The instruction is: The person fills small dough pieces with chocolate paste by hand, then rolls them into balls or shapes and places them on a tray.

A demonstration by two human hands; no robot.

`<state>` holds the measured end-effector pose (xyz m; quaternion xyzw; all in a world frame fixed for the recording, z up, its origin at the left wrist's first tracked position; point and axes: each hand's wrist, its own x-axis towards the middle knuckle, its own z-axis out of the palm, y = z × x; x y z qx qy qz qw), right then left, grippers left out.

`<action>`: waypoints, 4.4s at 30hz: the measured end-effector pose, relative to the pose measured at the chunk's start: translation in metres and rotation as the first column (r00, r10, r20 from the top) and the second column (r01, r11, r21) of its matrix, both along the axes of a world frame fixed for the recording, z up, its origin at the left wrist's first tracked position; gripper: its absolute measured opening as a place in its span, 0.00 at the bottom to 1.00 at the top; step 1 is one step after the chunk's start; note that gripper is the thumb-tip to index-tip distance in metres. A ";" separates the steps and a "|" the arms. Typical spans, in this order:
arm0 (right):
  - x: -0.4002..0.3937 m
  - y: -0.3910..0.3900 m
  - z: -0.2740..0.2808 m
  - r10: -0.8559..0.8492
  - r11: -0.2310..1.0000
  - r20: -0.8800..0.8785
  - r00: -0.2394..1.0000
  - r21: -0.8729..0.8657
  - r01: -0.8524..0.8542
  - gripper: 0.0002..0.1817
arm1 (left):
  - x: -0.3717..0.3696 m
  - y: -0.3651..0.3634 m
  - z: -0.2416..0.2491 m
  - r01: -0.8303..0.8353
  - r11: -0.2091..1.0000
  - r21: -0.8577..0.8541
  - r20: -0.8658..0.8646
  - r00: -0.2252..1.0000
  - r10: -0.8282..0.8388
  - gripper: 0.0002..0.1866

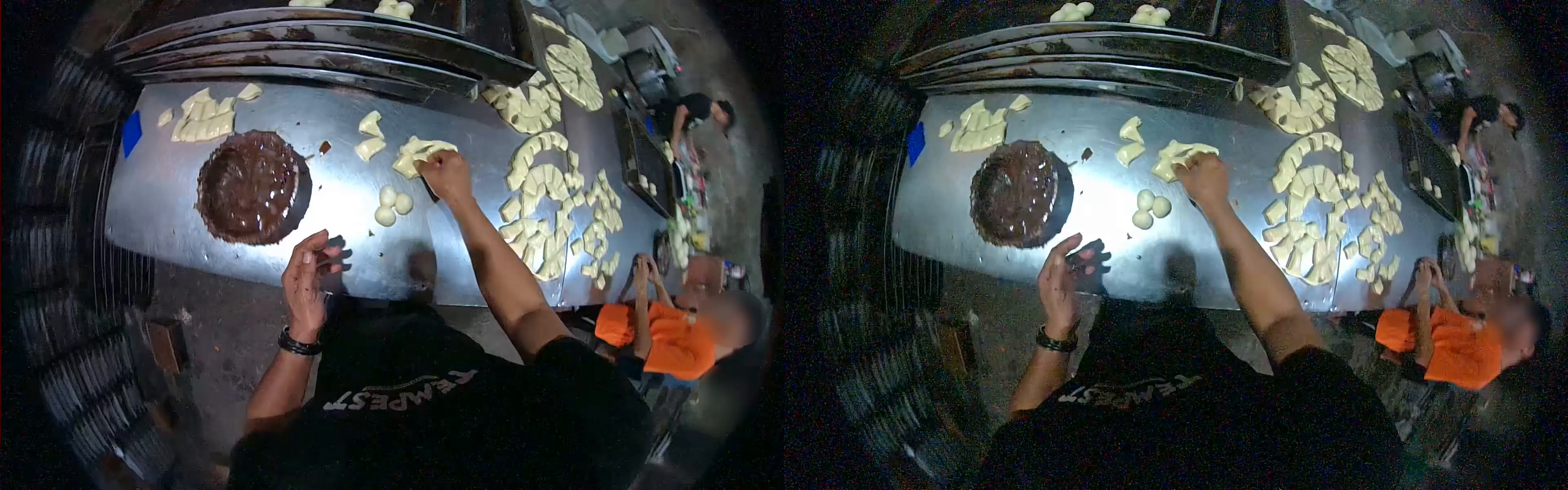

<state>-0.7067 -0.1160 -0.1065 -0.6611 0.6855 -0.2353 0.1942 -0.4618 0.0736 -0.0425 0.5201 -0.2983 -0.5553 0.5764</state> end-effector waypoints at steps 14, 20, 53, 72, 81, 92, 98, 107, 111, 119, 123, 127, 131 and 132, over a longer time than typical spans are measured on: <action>-0.120 0.151 0.059 -0.129 0.910 0.882 0.452 0.287 -0.299 0.13 | -0.190 0.013 -0.010 -0.098 0.992 -0.084 0.045 0.994 0.102 0.15; -0.062 0.163 0.099 -0.188 0.627 0.962 0.196 0.272 -0.730 0.30 | -0.170 0.009 0.014 -0.273 0.947 -0.171 0.107 0.950 0.293 0.18; 0.221 0.046 0.100 -0.400 0.459 0.910 0.112 0.304 -0.835 0.17 | 0.116 -0.006 -0.012 -0.481 0.858 -0.180 0.021 0.870 0.492 0.31; -0.073 0.191 0.060 -0.423 0.571 0.823 0.379 0.567 -0.594 0.17 | -0.097 0.060 -0.030 0.191 0.981 -0.008 -0.791 0.600 -0.123 0.06; 0.030 0.181 0.102 0.530 0.841 0.310 0.789 -0.075 -0.536 0.13 | -0.060 0.044 -0.009 0.157 0.915 -0.372 0.228 0.971 -0.074 0.16; 0.139 0.195 0.099 0.376 0.902 0.671 0.639 -0.109 -0.417 0.13 | 0.048 0.047 0.016 0.165 0.913 -0.373 0.201 0.975 -0.094 0.24; 0.113 0.185 0.059 0.373 0.923 0.523 0.766 -0.126 -0.363 0.08 | 0.051 0.050 0.026 0.301 0.934 -0.191 0.343 0.912 -0.224 0.25; 0.053 0.195 0.087 -0.310 0.833 0.951 0.010 0.276 -0.480 0.17 | -0.021 0.073 0.022 0.143 0.958 -0.247 0.218 0.972 -0.088 0.19; 0.022 0.229 0.075 -0.346 0.809 0.938 -0.022 0.286 -0.513 0.15 | -0.075 0.090 0.010 0.047 0.926 -0.374 0.482 0.863 0.151 0.14; -0.019 0.261 0.060 -0.401 0.886 0.913 0.074 0.408 -0.223 0.11 | -0.115 0.097 -0.005 0.028 0.927 -0.374 0.527 0.829 0.188 0.06; -0.008 0.248 0.050 -0.216 0.963 0.954 0.207 0.243 -0.115 0.17 | -0.113 0.084 -0.009 0.026 0.973 -0.227 0.382 0.922 0.065 0.10; 0.027 0.224 0.044 0.248 0.960 0.702 0.667 -0.268 -0.075 0.16 | -0.109 0.064 -0.010 0.056 0.950 -0.306 0.346 0.937 0.056 0.19; 0.033 0.191 0.037 0.262 0.944 0.464 0.846 -0.304 -0.125 0.11 | -0.088 0.035 -0.020 0.128 0.916 -0.379 0.488 0.869 0.080 0.21; 0.028 0.183 0.040 0.273 0.947 0.423 0.864 -0.279 -0.163 0.11 | -0.082 0.027 -0.025 0.175 0.896 -0.408 0.517 0.853 0.068 0.21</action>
